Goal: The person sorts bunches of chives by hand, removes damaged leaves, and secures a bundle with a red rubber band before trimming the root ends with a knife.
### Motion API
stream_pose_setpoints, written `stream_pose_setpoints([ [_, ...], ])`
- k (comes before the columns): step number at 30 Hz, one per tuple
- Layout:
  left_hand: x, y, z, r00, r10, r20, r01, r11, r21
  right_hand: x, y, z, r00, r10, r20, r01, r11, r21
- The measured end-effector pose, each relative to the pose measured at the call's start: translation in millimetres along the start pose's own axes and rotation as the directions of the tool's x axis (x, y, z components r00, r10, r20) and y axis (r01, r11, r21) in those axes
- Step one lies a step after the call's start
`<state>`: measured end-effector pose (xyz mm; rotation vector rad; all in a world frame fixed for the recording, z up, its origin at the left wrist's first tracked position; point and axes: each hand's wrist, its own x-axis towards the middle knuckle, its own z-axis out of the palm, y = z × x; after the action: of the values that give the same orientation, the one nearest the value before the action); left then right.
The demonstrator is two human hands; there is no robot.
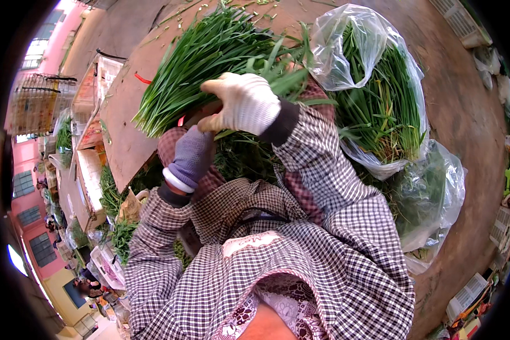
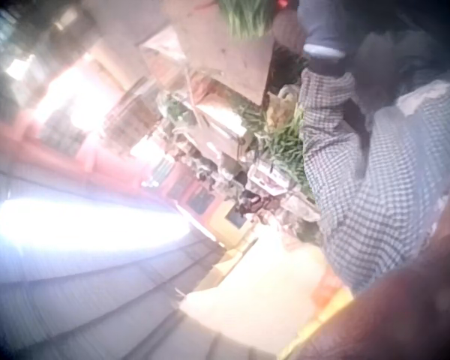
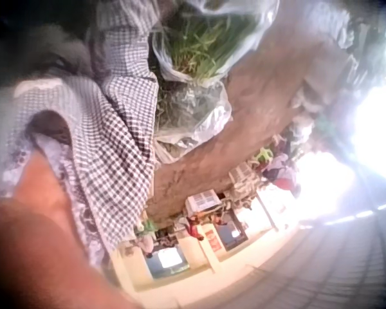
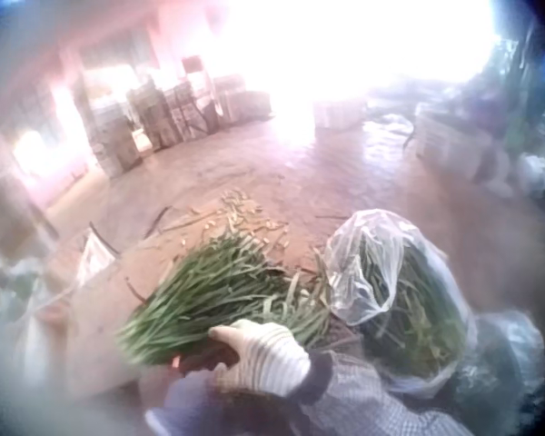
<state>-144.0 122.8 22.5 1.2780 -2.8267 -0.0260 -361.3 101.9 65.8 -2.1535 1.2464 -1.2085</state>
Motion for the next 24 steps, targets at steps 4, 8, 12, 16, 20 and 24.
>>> stream_pose_setpoints([
  [4,9.2,-12.2,-67.0,0.993,0.112,-0.046,-0.102,0.979,0.178,7.0,4.5,13.2,0.869,0.054,0.493,0.037,0.984,-0.172],
  [8,7.0,-31.7,-82.3,0.984,0.085,-0.158,-0.085,0.996,0.009,-47.8,29.7,40.6,0.922,0.097,0.374,-0.004,0.970,-0.242],
  [12,-10.2,-33.9,-56.9,0.872,-0.468,-0.142,0.169,0.561,-0.811,-73.7,29.4,49.3,0.926,0.346,0.152,-0.347,0.938,-0.017],
  [16,-15.7,35.3,-29.2,0.887,-0.417,0.199,0.247,0.065,-0.967,-75.4,20.8,75.1,0.909,0.396,0.126,-0.415,0.887,0.204],
  [20,12.7,60.8,-10.5,0.858,-0.500,0.119,-0.011,-0.249,-0.968,-77.6,4.0,77.2,0.867,0.381,0.322,-0.433,0.255,0.864],
  [24,12.3,47.9,-9.3,0.870,-0.442,0.216,0.097,-0.276,-0.956,-77.4,4.9,56.0,0.842,0.370,0.392,-0.467,0.864,0.187],
])
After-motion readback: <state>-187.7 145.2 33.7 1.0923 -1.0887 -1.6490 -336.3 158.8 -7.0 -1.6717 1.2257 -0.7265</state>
